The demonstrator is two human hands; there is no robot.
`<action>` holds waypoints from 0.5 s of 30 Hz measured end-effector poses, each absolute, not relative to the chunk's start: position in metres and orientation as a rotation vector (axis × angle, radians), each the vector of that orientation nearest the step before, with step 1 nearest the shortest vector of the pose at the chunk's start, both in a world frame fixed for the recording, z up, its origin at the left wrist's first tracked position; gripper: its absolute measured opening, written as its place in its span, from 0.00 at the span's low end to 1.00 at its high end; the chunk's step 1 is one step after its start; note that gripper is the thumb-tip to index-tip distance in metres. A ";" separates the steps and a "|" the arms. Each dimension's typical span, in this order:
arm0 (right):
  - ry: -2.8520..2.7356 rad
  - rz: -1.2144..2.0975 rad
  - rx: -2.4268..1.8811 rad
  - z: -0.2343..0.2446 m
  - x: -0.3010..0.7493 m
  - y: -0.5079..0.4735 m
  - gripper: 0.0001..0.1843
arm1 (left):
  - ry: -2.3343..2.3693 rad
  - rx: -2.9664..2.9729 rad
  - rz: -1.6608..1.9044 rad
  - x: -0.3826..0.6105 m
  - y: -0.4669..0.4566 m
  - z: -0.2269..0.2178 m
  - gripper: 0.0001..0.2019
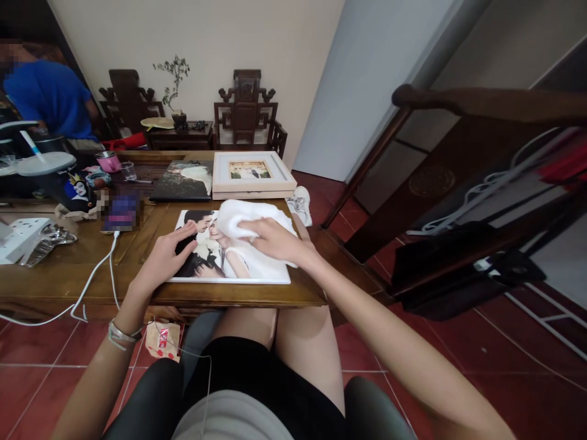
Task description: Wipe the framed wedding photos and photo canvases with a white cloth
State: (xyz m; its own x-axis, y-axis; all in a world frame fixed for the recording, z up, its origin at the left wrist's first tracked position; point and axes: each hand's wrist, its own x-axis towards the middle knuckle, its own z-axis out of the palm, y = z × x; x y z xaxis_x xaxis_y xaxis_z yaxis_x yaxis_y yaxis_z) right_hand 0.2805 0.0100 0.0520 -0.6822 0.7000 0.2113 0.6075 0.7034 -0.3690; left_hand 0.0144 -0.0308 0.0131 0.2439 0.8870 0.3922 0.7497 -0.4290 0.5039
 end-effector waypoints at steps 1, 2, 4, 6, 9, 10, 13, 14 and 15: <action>-2.515 0.417 -1.026 0.052 0.270 0.021 0.17 | 1.543 2.302 0.947 0.014 -0.031 0.013 0.21; -2.461 0.468 -1.022 0.053 0.258 0.031 0.15 | 1.546 2.302 0.946 0.014 -0.031 0.014 0.20; -2.392 0.599 -1.018 0.058 0.229 0.043 0.14 | 1.552 2.308 0.946 0.014 -0.030 0.014 0.20; -2.393 0.722 -1.015 0.065 0.201 0.048 0.14 | 1.561 2.313 0.943 0.014 -0.030 0.014 0.20; -2.460 0.755 -0.996 0.073 0.173 0.049 0.15 | 1.580 2.321 0.942 0.015 -0.028 0.015 0.21; -2.479 0.744 -0.990 0.073 0.171 0.048 0.15 | 1.581 2.322 0.943 0.015 -0.028 0.015 0.21; -2.464 0.792 -0.995 0.066 0.183 0.046 0.15 | 1.578 2.315 0.950 0.015 -0.029 0.015 0.21; -2.446 0.804 -0.980 0.062 0.192 0.046 0.14 | 1.574 2.307 0.948 0.015 -0.029 0.016 0.20; -2.427 0.785 -0.957 0.058 0.203 0.046 0.14 | 1.571 2.301 0.944 0.016 -0.030 0.016 0.20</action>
